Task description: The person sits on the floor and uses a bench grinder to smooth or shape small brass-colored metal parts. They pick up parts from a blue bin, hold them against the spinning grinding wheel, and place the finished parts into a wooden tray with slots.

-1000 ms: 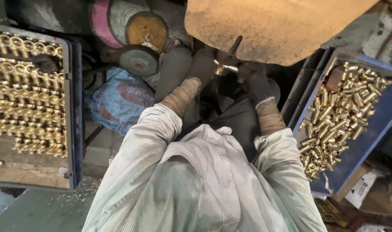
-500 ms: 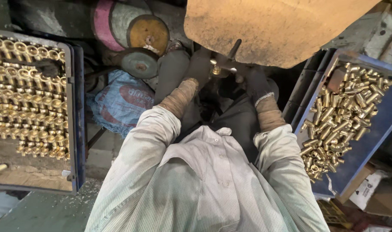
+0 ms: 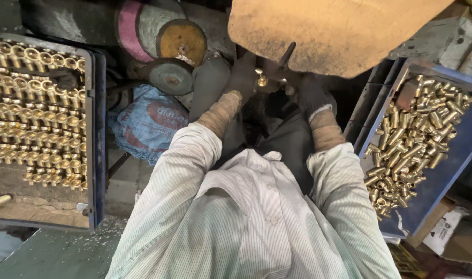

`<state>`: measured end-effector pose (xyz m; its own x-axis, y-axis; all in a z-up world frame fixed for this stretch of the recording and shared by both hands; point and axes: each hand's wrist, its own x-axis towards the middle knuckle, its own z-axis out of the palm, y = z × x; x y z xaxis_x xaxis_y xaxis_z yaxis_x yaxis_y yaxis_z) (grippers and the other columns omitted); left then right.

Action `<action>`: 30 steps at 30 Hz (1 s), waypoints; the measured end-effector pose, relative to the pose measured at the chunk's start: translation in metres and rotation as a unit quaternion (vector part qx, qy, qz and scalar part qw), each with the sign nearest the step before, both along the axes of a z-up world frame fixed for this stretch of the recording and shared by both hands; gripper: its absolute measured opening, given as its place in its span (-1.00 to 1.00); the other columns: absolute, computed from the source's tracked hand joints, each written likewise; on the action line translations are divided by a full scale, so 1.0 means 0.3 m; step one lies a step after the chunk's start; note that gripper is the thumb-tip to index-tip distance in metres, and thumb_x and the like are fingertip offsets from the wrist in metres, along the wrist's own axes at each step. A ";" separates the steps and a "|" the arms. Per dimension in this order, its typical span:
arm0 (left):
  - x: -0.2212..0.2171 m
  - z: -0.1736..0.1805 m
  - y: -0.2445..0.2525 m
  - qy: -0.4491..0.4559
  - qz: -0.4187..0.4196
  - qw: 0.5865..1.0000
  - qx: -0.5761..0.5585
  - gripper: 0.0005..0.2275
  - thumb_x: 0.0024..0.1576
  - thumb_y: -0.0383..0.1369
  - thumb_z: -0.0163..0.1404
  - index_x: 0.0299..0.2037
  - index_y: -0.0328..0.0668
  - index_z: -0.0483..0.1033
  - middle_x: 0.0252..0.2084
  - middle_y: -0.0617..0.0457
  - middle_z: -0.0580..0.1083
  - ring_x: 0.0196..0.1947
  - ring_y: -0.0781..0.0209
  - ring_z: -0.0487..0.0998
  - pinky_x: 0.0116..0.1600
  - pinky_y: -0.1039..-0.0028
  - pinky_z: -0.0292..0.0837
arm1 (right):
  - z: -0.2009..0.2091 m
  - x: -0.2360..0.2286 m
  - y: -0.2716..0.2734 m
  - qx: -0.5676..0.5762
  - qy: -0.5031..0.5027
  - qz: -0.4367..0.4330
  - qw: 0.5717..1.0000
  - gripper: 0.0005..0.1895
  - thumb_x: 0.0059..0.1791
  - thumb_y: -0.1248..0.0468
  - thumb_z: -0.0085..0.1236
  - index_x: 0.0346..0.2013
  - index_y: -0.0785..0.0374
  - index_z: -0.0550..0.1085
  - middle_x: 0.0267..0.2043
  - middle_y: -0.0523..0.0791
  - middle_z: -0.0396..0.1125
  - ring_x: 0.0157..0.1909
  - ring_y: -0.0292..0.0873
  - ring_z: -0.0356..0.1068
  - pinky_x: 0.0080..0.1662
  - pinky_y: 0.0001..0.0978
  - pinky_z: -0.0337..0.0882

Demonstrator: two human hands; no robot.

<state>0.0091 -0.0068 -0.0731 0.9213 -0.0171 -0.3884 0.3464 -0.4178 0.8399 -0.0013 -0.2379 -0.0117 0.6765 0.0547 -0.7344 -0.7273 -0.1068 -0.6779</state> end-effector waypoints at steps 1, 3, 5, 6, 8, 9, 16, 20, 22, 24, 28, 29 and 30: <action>-0.001 -0.007 0.001 -0.037 -0.014 0.999 0.018 -0.68 0.38 -0.31 -0.32 0.18 -0.30 0.40 0.16 -0.35 0.45 0.19 -0.35 0.43 0.23 0.06 0.33 | 0.027 0.000 0.021 0.017 -0.011 -0.009 1.000 -0.79 0.05 0.20 0.09 -0.21 0.27 0.57 -0.55 -0.14 0.32 -0.62 -0.27 0.21 -0.55 -0.42 0.15; 0.024 -0.016 0.005 -0.037 0.000 0.999 0.006 -0.65 0.36 -0.27 -0.31 0.22 -0.29 0.38 0.16 -0.34 0.44 0.20 -0.33 0.41 0.21 0.08 0.33 | 0.097 0.021 0.061 0.035 -0.034 -0.007 0.999 -0.80 0.06 0.17 0.10 -0.26 0.26 0.54 -0.55 -0.14 0.32 -0.61 -0.27 0.24 -0.54 -0.43 0.18; 0.049 -0.008 0.022 0.046 0.058 0.996 -0.054 -0.63 0.36 -0.19 -0.25 0.19 -0.30 0.38 0.17 -0.31 0.41 0.20 -0.30 0.38 0.16 0.11 0.31 | 0.188 0.034 0.106 0.038 -0.050 0.018 0.998 -0.79 0.07 0.15 0.07 -0.29 0.21 0.54 -0.55 -0.15 0.35 -0.61 -0.29 0.27 -0.54 -0.44 0.21; 0.038 0.000 0.035 -0.042 0.016 0.999 -0.026 -0.64 0.36 -0.21 -0.24 0.21 -0.28 0.41 0.16 -0.28 0.45 0.18 -0.25 0.43 0.17 0.15 0.35 | 0.238 0.010 0.128 0.007 -0.041 0.022 0.999 -0.77 0.07 0.14 0.06 -0.29 0.22 0.53 -0.55 -0.16 0.35 -0.62 -0.29 0.25 -0.56 -0.43 0.19; 0.021 0.030 0.072 -0.213 -0.069 0.974 0.033 -0.64 0.36 -0.27 -0.24 0.25 -0.25 0.46 0.13 -0.22 0.53 0.14 -0.15 0.53 0.19 0.22 0.42 | 0.346 -0.036 0.170 -0.054 -0.024 0.029 0.998 -0.74 0.09 0.12 0.06 -0.28 0.25 0.53 -0.54 -0.16 0.35 -0.65 -0.29 0.22 -0.60 -0.42 0.14; 0.009 0.053 0.090 -0.141 -0.034 0.987 -0.065 -0.65 0.36 -0.25 -0.20 0.19 -0.28 0.49 0.03 -0.16 0.51 0.02 -0.03 0.50 0.10 0.27 0.41 | 0.404 -0.079 0.192 -0.026 -0.043 0.052 0.997 -0.74 0.10 0.12 0.05 -0.25 0.27 0.50 -0.52 -0.15 0.36 -0.66 -0.28 0.22 -0.60 -0.41 0.15; -0.145 0.330 0.158 -0.061 -0.090 0.791 -0.603 -0.87 0.36 -0.33 -0.03 -0.08 -0.23 0.42 -0.15 0.12 0.39 -0.12 0.34 0.41 0.14 0.43 0.44 | 0.782 -0.460 0.279 0.283 -0.115 0.099 0.947 -0.64 0.07 0.32 0.05 0.14 0.38 0.47 -0.26 -0.05 0.48 -0.50 -0.31 0.28 -0.43 -0.47 0.31; -0.092 0.524 0.119 -0.098 -0.221 0.860 -0.450 -0.90 0.36 -0.37 -0.06 -0.11 -0.24 0.41 -0.14 0.09 0.44 -0.07 0.27 0.52 0.09 0.40 0.51 | 0.839 -0.515 0.368 0.129 -0.339 0.213 0.907 -0.73 0.02 0.36 0.15 0.01 0.31 0.41 -0.21 -0.08 0.36 -0.36 -0.31 0.35 -0.25 -0.46 0.41; -0.065 0.610 0.112 -0.386 -0.358 0.843 -0.107 -0.98 0.27 -0.44 -0.03 -0.14 -0.14 0.42 -0.19 0.08 0.43 -0.09 0.13 0.52 -0.01 0.36 0.49 | 0.839 -0.551 0.405 0.116 -0.061 0.072 0.989 -0.47 -0.06 0.36 0.25 0.18 0.46 0.35 -0.34 -0.15 0.32 -0.38 -0.32 0.32 -0.29 -0.46 0.36; -0.055 0.682 0.111 -0.500 -0.385 0.776 0.022 -0.95 0.25 -0.48 0.00 -0.13 -0.17 0.42 -0.21 0.02 0.41 -0.12 0.03 0.51 -0.07 0.30 0.45 | 0.826 -0.576 0.419 0.097 -0.062 0.056 0.992 -0.36 -0.11 0.35 0.29 0.23 0.40 0.29 -0.34 -0.17 0.32 -0.37 -0.33 0.33 -0.29 -0.48 0.38; -0.075 0.772 0.130 -0.537 -0.358 0.758 -0.097 -0.87 0.22 -0.51 0.03 -0.08 -0.31 0.40 -0.16 -0.10 0.38 -0.12 -0.08 0.48 -0.05 0.21 0.42 | 0.790 -0.610 0.407 0.105 -0.093 0.041 0.989 -0.27 -0.12 0.33 0.33 0.29 0.39 0.23 -0.28 -0.20 0.33 -0.30 -0.37 0.34 -0.24 -0.52 0.41; -0.080 0.784 0.129 -0.561 -0.358 0.740 -0.101 -0.85 0.18 -0.51 0.03 -0.07 -0.31 0.40 -0.13 -0.10 0.38 -0.10 -0.10 0.48 -0.03 0.21 0.43 | 0.785 -0.617 0.401 0.103 -0.104 0.046 0.988 -0.27 -0.11 0.32 0.33 0.29 0.39 0.23 -0.28 -0.20 0.33 -0.28 -0.38 0.34 -0.23 -0.53 0.41; -0.077 0.792 0.128 -0.548 -0.360 0.748 -0.100 -0.85 0.19 -0.52 0.06 -0.08 -0.32 0.40 -0.13 -0.10 0.39 -0.10 -0.08 0.48 -0.02 0.22 0.43 | 0.780 -0.617 0.397 0.101 -0.117 0.052 0.987 -0.27 -0.10 0.31 0.34 0.29 0.40 0.23 -0.27 -0.20 0.33 -0.26 -0.38 0.34 -0.21 -0.54 0.41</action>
<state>-0.0141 0.0315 0.1645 0.4078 -0.6194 0.6708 -0.8512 0.0080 0.5248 -0.1863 -0.1186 0.2222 0.8090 0.2620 -0.5262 -0.5411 -0.0176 -0.8408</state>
